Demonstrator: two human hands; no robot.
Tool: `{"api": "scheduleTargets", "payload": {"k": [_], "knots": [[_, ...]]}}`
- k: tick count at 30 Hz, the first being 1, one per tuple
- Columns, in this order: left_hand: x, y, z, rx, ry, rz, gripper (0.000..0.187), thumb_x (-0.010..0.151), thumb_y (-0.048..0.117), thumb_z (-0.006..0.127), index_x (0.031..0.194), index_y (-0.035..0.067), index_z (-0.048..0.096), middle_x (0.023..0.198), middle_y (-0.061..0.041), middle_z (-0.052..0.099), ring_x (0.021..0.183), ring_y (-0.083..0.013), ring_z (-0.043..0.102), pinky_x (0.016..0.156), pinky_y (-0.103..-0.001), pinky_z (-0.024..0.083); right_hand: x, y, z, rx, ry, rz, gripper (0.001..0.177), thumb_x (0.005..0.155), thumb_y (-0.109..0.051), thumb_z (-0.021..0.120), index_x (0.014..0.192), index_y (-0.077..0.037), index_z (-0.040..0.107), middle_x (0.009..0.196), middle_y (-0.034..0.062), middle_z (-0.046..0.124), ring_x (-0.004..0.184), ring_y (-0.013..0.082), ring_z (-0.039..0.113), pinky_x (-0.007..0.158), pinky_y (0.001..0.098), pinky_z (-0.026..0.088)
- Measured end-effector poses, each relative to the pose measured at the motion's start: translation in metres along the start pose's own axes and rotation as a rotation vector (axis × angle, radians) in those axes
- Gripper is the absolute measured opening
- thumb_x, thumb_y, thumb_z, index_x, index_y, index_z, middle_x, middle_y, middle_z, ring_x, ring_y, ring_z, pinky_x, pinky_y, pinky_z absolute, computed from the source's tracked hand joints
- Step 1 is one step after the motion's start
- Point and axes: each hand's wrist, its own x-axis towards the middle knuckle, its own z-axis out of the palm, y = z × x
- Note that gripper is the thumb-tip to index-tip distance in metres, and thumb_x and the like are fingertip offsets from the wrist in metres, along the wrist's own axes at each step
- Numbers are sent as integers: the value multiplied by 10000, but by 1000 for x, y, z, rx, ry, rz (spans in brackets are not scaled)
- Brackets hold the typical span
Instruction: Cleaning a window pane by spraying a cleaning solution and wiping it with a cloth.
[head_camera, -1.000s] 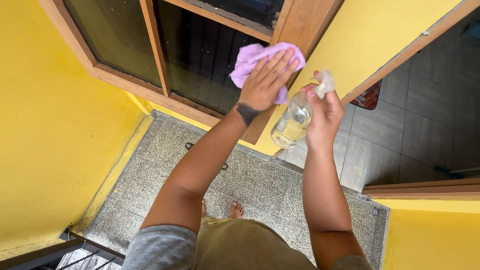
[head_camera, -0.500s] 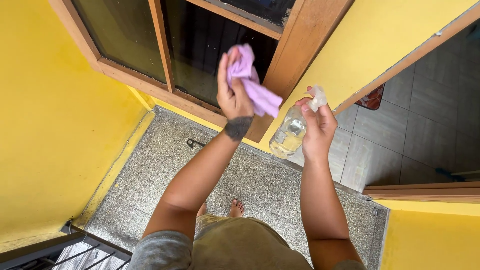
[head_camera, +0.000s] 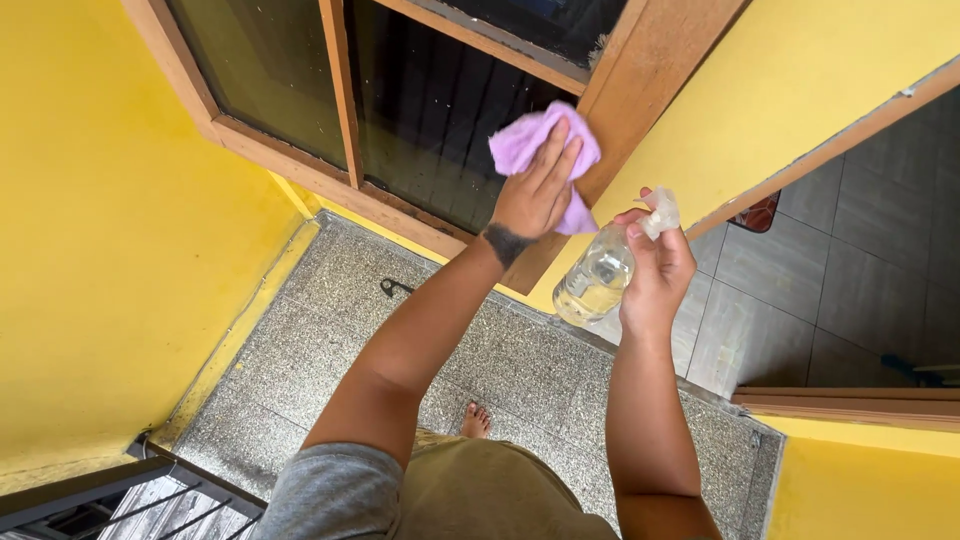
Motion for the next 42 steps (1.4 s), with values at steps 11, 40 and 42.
{"api": "scheduleTargets", "payload": {"k": [11, 40, 42], "knots": [[-120, -27, -10, -28, -199, 9, 442, 888, 133, 387, 1314, 20, 423, 1370, -187, 382, 1165, -281, 482, 881, -316, 457, 2, 4, 46, 58, -57, -8, 368, 860, -101, 527, 1200, 40, 510, 883, 140, 589, 836, 134, 521, 815, 290, 436], [-11, -76, -45, 319, -408, -410, 610, 956, 457, 54, 1436, 85, 113, 1494, -114, 157, 1393, -230, 231, 1123, -431, 287, 2, -2, 97, 125, -160, 31, 366, 891, -149, 560, 1210, 8, 475, 1051, 166, 563, 877, 202, 561, 857, 358, 454], [-12, -68, -38, 283, -336, -135, 630, 928, 356, 406, 1438, 267, 46, 820, -64, 618, 348, -178, 394, 298, -289, 340, 4, -5, 97, 80, -105, 5, 306, 886, -123, 539, 1164, 0, 505, 1127, 141, 544, 864, 174, 566, 850, 308, 428]]}}
